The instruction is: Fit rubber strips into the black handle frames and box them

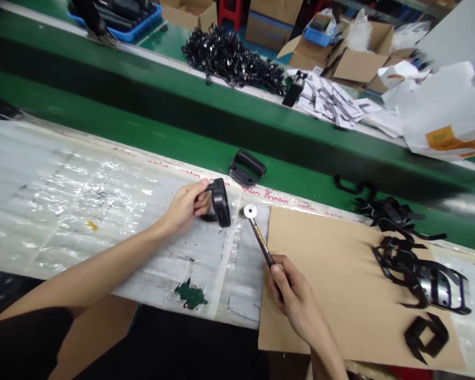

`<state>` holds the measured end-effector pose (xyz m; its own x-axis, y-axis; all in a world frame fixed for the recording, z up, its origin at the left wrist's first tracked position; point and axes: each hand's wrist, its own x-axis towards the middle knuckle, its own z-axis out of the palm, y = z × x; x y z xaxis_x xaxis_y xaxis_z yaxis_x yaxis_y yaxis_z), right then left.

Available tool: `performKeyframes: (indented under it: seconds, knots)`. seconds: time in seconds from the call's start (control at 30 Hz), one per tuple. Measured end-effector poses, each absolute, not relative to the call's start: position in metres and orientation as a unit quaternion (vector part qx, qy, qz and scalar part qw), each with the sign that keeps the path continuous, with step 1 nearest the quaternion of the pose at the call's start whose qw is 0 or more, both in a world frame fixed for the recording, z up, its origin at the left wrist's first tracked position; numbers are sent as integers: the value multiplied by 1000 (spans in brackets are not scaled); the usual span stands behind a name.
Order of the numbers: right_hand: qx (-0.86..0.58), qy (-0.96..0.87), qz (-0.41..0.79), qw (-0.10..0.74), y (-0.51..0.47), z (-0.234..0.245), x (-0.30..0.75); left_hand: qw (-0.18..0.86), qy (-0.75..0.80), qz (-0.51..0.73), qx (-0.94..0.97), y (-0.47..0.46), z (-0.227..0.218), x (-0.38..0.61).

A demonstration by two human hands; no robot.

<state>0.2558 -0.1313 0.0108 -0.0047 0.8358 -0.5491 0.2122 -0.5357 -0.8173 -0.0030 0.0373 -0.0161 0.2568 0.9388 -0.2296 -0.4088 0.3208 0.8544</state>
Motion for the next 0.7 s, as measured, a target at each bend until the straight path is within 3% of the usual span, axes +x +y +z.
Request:
performKeyframes:
  seconds: [0.2,0.37,0.57,0.7]
  knots:
    - [-657,-378,582,294,-164,1,249,732,392,473,296,41,-11,0]
    - [-644,-415,542,346,-187,-8,246,805,370,439,149,43,-1,-2]
    - [-654,-543,459,259,-188,-11,242,835,326,436,73,34,8,1]
    - [-664,-587,364,287,-200,-14,244,835,315,443,82,28,6,5]
